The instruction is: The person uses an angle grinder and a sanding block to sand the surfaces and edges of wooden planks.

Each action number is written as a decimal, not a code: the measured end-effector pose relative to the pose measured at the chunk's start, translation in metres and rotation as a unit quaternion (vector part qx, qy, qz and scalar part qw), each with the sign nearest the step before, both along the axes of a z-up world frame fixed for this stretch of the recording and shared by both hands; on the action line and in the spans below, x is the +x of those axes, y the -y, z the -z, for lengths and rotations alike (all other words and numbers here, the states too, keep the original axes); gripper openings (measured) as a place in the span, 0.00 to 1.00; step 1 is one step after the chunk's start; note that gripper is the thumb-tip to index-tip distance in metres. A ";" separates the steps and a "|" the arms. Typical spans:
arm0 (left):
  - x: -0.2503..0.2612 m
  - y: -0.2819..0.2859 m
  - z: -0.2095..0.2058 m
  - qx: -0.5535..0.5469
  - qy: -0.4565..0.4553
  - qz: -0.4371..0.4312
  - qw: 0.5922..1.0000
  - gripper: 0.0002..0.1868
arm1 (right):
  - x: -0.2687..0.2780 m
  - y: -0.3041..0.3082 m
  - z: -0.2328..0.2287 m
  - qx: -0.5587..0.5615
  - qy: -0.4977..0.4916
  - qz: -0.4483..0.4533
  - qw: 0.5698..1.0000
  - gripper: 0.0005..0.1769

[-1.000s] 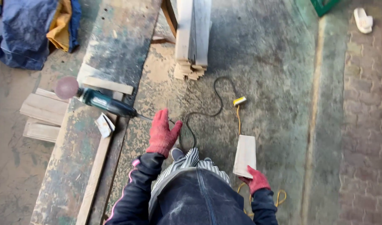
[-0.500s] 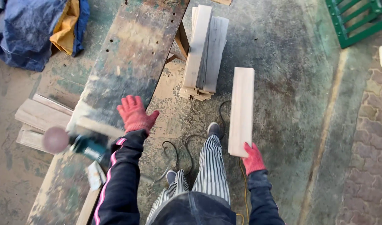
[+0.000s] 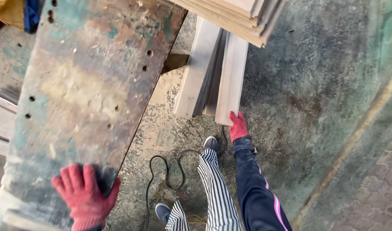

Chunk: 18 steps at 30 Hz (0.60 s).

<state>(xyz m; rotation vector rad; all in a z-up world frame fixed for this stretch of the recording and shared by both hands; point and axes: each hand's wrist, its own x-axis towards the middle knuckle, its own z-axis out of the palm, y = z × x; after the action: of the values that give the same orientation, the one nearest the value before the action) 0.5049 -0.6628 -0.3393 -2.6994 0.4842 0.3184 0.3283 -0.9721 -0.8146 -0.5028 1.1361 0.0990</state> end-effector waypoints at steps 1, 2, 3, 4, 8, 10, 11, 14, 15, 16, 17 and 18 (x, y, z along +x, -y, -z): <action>0.000 -0.002 0.003 -0.001 -0.004 -0.006 1.000 0.36 | 0.008 -0.001 0.008 0.007 0.001 0.004 1.000 0.13; -0.001 -0.005 0.004 -0.001 -0.003 -0.015 1.000 0.35 | 0.020 -0.002 0.018 0.014 0.007 0.007 1.000 0.13; 0.000 -0.007 0.008 0.002 -0.004 -0.020 1.000 0.35 | 0.018 -0.003 0.031 0.018 0.006 0.002 1.000 0.13; 0.001 -0.010 0.011 -0.007 0.000 -0.012 1.000 0.35 | 0.018 -0.006 0.044 0.035 0.017 -0.015 0.999 0.16; 0.000 -0.017 0.015 -0.023 -0.005 -0.029 0.999 0.35 | 0.039 -0.006 0.056 0.002 -0.009 -0.170 0.985 0.46; 0.001 -0.015 0.015 -0.020 -0.006 -0.043 0.999 0.36 | 0.049 -0.009 0.058 0.018 -0.031 -0.233 0.972 0.45; 0.001 -0.014 0.014 -0.019 -0.009 -0.054 0.998 0.36 | 0.054 -0.009 0.057 0.032 -0.055 -0.292 0.954 0.43; 0.001 -0.020 0.016 -0.033 -0.004 -0.052 0.998 0.36 | 0.019 -0.033 0.141 -0.151 -0.023 -0.298 0.942 0.38; 0.002 -0.020 0.017 -0.031 -0.002 -0.055 0.998 0.36 | 0.029 -0.034 0.139 -0.149 -0.021 -0.301 0.942 0.38; 0.004 -0.020 0.017 -0.031 -0.002 -0.034 0.999 0.35 | 0.034 -0.033 0.133 -0.124 -0.035 -0.276 0.953 0.38; 0.006 -0.020 0.015 -0.032 -0.002 -0.013 0.999 0.34 | 0.039 -0.032 0.125 -0.098 -0.050 -0.250 0.962 0.38; 0.009 -0.017 0.014 -0.035 0.003 -0.016 0.999 0.34 | 0.051 -0.025 0.093 -0.102 -0.046 -0.253 0.961 0.38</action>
<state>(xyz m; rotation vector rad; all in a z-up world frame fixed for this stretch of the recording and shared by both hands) 0.5135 -0.6459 -0.3534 -2.7778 0.4581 0.3088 0.3797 -0.9472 -0.9073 -0.9764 1.0919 0.4572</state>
